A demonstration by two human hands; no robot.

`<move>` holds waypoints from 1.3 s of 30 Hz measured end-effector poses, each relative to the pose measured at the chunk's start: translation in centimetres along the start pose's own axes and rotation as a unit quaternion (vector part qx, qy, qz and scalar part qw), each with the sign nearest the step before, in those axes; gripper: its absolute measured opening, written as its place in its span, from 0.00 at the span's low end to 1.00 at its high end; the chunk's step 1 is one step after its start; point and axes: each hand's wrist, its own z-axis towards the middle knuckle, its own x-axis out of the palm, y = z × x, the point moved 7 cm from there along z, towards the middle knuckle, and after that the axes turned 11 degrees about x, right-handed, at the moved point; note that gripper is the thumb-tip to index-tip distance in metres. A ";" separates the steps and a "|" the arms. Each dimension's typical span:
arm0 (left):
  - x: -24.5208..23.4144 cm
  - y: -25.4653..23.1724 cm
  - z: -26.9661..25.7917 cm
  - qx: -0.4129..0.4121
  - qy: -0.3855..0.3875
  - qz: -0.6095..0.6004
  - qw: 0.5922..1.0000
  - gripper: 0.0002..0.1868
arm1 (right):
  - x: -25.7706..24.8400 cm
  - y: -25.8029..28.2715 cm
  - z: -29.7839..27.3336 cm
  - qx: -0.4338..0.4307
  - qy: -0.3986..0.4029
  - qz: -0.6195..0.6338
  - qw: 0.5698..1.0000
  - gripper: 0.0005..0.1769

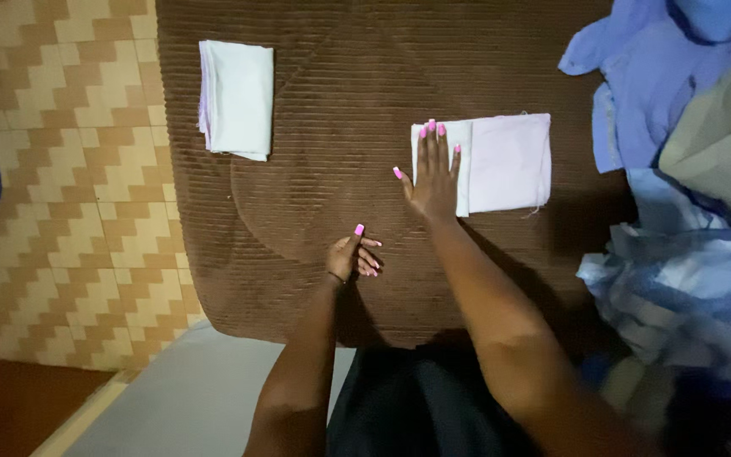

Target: The person folds several white garments one by one on a brown mat. They smooth each item, fold it into a compact rectangle, and place it aside before picking up the next piece from a nearby pile.

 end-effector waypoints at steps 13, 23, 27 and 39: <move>-2.1 3.3 2.6 0.015 0.009 -0.016 1.000 0.54 | -5.0 1.2 -4.3 0.076 -0.123 0.126 0.981 0.55; -1.0 0.8 0.8 -0.018 -0.004 0.060 0.998 0.48 | -5.4 -2.5 -3.5 0.078 -0.051 0.348 0.933 0.48; 0.8 -1.0 -2.0 0.008 0.019 0.073 0.997 0.29 | -5.7 -9.4 -4.3 0.121 0.046 0.564 0.815 0.42; 7.0 -11.4 -7.1 0.124 0.010 0.482 0.867 0.13 | -10.1 -16.2 -3.6 0.179 -0.141 0.236 0.945 0.42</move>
